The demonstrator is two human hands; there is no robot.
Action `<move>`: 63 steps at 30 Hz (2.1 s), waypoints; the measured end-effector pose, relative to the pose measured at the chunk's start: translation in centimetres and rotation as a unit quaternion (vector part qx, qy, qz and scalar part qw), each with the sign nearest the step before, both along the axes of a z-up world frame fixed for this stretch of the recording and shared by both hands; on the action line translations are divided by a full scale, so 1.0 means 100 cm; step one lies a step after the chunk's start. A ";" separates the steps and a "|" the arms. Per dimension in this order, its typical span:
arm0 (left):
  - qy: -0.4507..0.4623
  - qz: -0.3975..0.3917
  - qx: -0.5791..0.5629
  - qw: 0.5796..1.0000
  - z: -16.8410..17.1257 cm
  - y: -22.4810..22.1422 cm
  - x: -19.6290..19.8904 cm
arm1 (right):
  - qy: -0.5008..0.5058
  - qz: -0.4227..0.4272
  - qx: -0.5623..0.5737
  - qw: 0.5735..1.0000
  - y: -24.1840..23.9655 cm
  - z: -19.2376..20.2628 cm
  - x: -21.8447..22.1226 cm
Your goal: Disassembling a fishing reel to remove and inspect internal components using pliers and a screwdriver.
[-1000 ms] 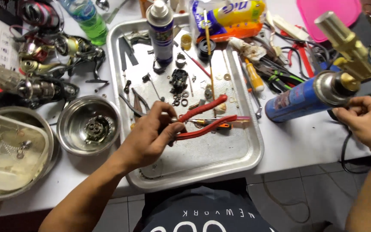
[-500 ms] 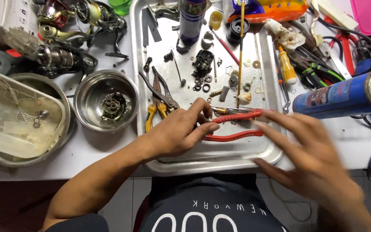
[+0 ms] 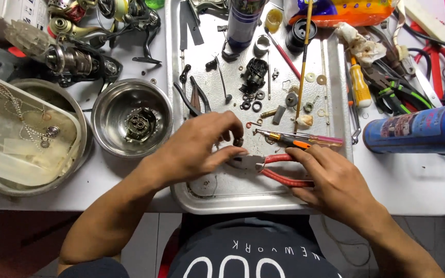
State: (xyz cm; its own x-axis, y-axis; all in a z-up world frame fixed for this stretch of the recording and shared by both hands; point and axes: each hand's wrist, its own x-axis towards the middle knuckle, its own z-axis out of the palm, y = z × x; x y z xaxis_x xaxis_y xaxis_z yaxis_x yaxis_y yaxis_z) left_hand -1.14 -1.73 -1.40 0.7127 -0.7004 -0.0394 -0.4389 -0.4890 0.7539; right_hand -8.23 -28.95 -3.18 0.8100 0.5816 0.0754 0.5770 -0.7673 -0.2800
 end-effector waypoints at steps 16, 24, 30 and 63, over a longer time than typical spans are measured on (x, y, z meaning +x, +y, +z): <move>-0.107 -0.109 0.123 0.981 -0.017 -0.007 -0.006 | -0.090 -0.038 -0.066 0.993 -0.002 0.005 -0.003; -0.103 -0.115 0.093 0.984 -0.019 0.001 -0.005 | -0.105 -0.042 -0.016 0.993 0.003 0.013 -0.007; -0.118 -0.110 0.166 0.973 -0.021 -0.004 -0.007 | -0.066 0.014 -0.006 0.998 0.009 0.005 -0.003; -0.092 -0.082 0.115 0.986 -0.031 -0.018 -0.007 | -0.020 -0.007 0.016 1.000 0.000 0.004 -0.004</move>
